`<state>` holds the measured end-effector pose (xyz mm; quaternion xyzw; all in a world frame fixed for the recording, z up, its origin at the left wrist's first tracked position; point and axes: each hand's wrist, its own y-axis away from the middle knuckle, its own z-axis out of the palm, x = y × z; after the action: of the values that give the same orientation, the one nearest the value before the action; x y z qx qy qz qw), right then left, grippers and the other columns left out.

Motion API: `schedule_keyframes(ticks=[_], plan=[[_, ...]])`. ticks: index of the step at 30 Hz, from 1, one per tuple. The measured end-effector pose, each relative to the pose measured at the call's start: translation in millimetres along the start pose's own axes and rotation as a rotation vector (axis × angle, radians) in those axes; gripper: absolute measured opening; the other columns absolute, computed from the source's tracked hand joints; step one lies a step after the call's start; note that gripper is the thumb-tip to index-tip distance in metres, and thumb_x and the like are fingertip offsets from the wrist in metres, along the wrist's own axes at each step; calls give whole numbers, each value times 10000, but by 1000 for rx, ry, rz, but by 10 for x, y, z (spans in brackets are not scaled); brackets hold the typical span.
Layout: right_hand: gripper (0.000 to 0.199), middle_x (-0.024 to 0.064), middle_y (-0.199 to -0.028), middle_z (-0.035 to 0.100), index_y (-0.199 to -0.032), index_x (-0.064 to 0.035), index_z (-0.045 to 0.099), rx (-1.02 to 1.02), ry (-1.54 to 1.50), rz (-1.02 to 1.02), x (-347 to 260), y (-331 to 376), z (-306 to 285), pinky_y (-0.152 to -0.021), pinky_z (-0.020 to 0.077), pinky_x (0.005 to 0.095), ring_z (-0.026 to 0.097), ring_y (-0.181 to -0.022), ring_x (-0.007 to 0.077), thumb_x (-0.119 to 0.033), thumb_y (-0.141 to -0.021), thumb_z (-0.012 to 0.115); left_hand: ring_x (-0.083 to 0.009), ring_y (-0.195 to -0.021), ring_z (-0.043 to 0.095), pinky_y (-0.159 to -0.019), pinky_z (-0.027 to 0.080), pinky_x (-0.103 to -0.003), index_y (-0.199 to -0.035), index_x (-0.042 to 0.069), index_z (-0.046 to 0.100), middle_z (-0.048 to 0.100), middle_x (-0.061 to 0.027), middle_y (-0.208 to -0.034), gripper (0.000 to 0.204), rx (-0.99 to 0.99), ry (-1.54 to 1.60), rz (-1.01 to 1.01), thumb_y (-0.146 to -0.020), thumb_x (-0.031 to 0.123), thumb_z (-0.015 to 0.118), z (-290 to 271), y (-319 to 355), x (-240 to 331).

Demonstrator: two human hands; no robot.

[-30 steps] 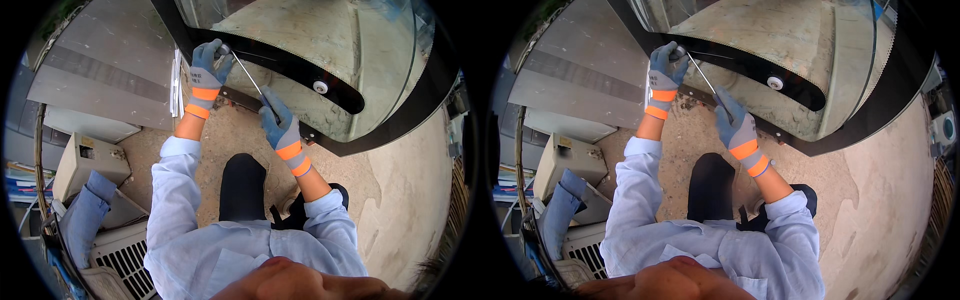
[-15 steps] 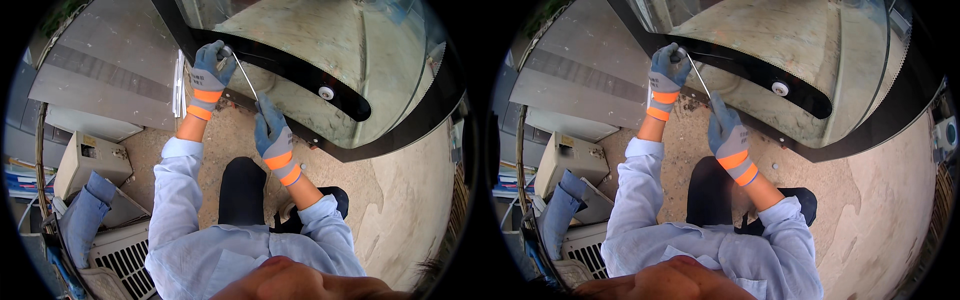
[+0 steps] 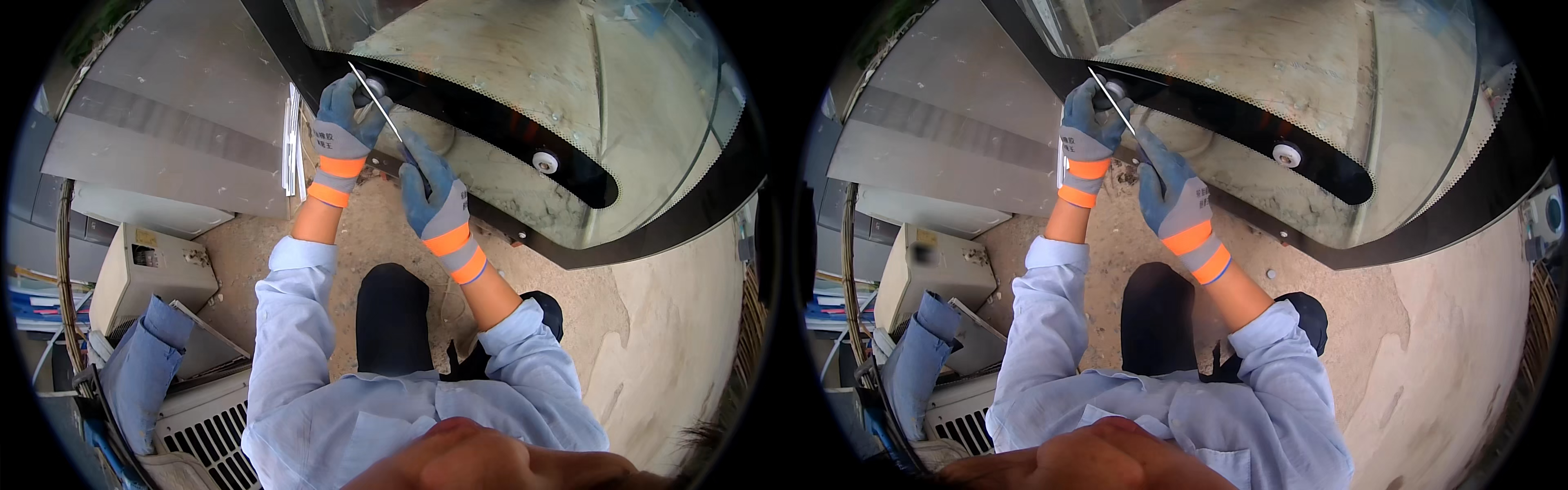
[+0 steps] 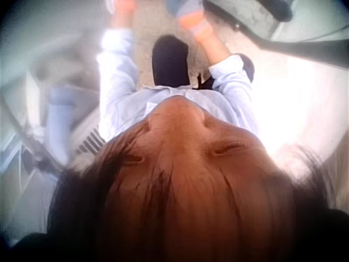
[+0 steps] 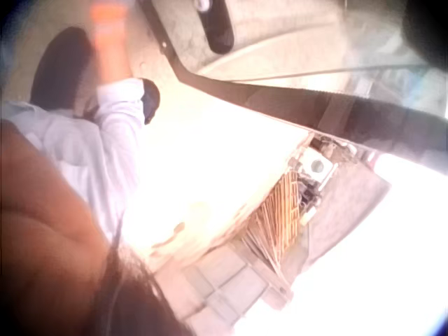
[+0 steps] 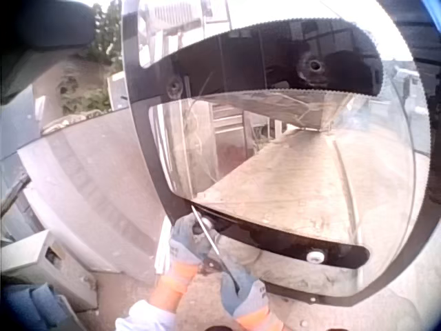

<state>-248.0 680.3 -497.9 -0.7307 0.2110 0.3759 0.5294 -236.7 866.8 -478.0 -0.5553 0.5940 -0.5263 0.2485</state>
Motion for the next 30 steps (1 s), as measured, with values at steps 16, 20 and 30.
schedule_keyframes(ticks=[16,20,30], plan=[[448,190,-1166,704,-1381,-65,586,-66,132,97,-37,264,-538,-937,518,376,671,-1075,333,-41,-934,563,-163,-756,628,-714,538,-301,-1132,15,662,664,-62,-946,500,177,227,-214,-722,182,895,165,86,26],[457,193,-1167,705,-1382,-68,586,-45,115,98,-48,291,-536,-923,525,378,683,-1035,335,-32,-928,564,-161,-756,642,-704,544,-286,-1120,9,665,667,-76,-952,485,130,173,-110,-726,175,893,106,60,-66],[488,216,-980,690,-1410,-103,566,-102,262,68,-124,242,-569,-754,533,428,675,-847,363,-40,-926,569,-168,-751,645,-709,548,-294,-1120,13,663,664,-89,-985,482,59,131,-39,-733,187,889,20,3,-136]])
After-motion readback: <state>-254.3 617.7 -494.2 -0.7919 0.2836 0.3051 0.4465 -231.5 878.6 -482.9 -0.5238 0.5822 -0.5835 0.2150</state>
